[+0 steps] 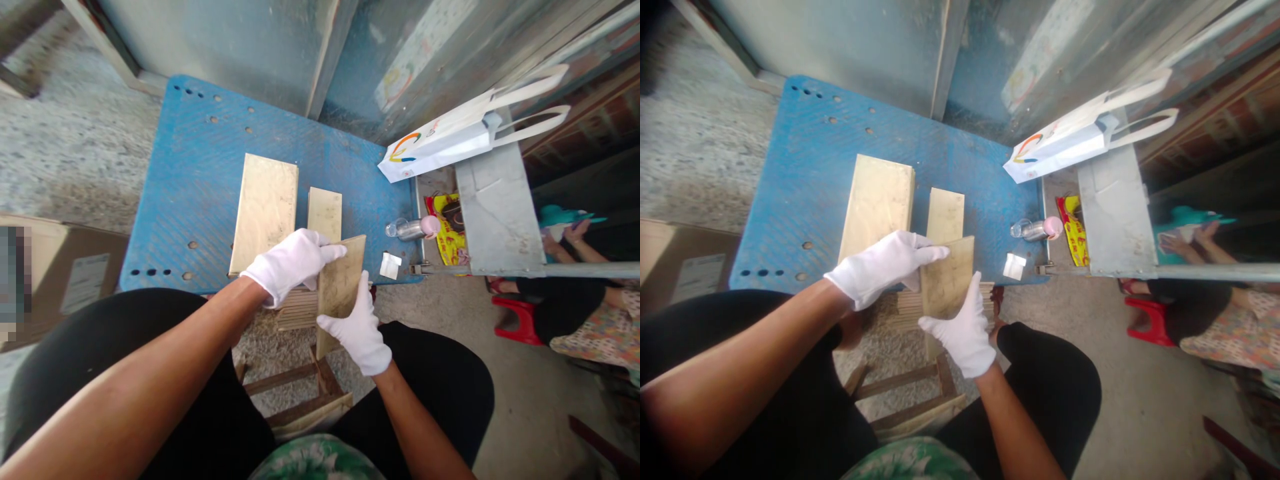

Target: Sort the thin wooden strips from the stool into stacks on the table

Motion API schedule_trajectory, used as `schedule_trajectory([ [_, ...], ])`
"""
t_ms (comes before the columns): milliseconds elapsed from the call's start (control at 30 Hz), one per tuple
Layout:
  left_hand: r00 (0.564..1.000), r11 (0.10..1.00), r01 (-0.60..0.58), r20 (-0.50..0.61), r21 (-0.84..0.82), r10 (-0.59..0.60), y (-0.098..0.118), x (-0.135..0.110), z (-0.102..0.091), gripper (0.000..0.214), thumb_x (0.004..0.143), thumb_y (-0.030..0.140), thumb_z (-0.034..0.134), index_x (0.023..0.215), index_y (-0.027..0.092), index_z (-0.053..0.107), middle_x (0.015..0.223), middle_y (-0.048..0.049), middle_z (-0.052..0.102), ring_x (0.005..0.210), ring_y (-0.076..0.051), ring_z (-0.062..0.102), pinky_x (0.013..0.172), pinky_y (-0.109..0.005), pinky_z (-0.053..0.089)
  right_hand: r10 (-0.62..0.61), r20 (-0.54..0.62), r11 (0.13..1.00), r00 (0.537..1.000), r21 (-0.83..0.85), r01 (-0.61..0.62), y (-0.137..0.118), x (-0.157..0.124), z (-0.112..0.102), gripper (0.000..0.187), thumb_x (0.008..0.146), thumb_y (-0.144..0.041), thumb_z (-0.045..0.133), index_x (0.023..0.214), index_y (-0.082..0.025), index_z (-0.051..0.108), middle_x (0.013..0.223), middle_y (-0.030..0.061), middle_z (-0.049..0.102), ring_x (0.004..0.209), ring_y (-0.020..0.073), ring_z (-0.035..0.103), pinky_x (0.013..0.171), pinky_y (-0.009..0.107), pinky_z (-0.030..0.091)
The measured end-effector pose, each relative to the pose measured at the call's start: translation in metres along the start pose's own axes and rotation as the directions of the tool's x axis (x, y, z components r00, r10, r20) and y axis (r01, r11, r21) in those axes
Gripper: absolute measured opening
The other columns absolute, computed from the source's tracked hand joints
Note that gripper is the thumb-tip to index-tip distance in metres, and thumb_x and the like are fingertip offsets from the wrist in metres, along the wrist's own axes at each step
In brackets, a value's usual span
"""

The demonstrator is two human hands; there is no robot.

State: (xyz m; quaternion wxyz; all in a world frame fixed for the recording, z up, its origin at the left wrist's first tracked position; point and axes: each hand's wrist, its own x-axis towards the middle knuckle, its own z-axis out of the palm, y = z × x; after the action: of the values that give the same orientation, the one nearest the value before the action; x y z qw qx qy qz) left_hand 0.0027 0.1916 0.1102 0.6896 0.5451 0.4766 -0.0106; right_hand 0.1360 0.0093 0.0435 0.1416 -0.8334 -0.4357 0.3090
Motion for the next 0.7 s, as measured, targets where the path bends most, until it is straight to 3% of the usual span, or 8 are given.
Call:
schedule_trajectory([
  [133,0.999,0.994,0.016,-0.03,-0.11,-0.02,0.003,-0.003,-0.001,0.027,0.093,0.037,0.055,0.087,0.013,0.066,0.075,-0.0054,0.071,0.055,-0.013,0.062,0.053,-0.024,0.051,0.011,-0.016,1.0,1.0,-0.006,-0.012,-0.021,0.0,-0.001,0.146,0.054,-0.046,0.09,0.16,-0.02,-0.006,0.163,0.0217,0.016,0.149,0.039,0.022,0.117,0.054,0.03],
  [267,1.0,0.996,0.019,-0.023,-0.088,-0.021,0.004,-0.004,-0.004,0.03,0.095,0.037,0.051,0.089,0.012,0.065,0.075,-0.0067,0.071,0.055,-0.013,0.062,0.055,-0.025,0.054,-0.006,-0.024,0.999,1.0,-0.045,0.004,-0.029,0.003,-0.001,0.148,0.053,-0.05,0.09,0.16,-0.02,-0.008,0.165,0.0205,0.009,0.15,0.0395,0.017,0.118,0.055,0.027],
  [500,0.999,0.998,0.015,-0.04,-0.068,-0.018,0.006,-0.002,-0.005,0.031,0.096,0.04,0.05,0.091,0.013,0.064,0.084,-0.0088,0.073,0.06,-0.013,0.066,0.057,-0.023,0.054,0.057,-0.07,0.996,0.996,-0.058,-0.061,-0.04,0.011,0.002,0.139,0.056,-0.049,0.087,0.161,-0.021,-0.001,0.16,0.0215,0.023,0.144,0.0466,0.031,0.113,0.059,0.033],
  [600,0.995,0.995,-0.025,-0.096,0.101,0.035,0.004,0.001,-0.006,0.038,0.095,0.045,0.047,0.092,0.013,0.066,0.08,-0.0092,0.073,0.063,-0.016,0.068,0.059,-0.026,0.053,0.071,-0.065,0.996,0.995,-0.045,-0.074,-0.045,0.022,-0.003,0.137,0.054,-0.05,0.087,0.161,-0.022,0.005,0.159,0.0203,0.027,0.142,0.0444,0.035,0.113,0.055,0.035],
  [700,0.966,0.923,-0.054,-0.213,0.381,0.144,0.0,0.002,-0.011,0.045,0.092,0.053,0.048,0.1,0.013,0.066,0.088,-0.0134,0.074,0.079,-0.024,0.072,0.068,-0.032,0.055,0.089,-0.057,0.992,0.994,-0.084,-0.094,-0.048,0.047,-0.011,0.135,0.055,-0.057,0.084,0.16,-0.013,0.011,0.155,0.0233,0.034,0.141,0.0428,0.038,0.113,0.053,0.036],
])
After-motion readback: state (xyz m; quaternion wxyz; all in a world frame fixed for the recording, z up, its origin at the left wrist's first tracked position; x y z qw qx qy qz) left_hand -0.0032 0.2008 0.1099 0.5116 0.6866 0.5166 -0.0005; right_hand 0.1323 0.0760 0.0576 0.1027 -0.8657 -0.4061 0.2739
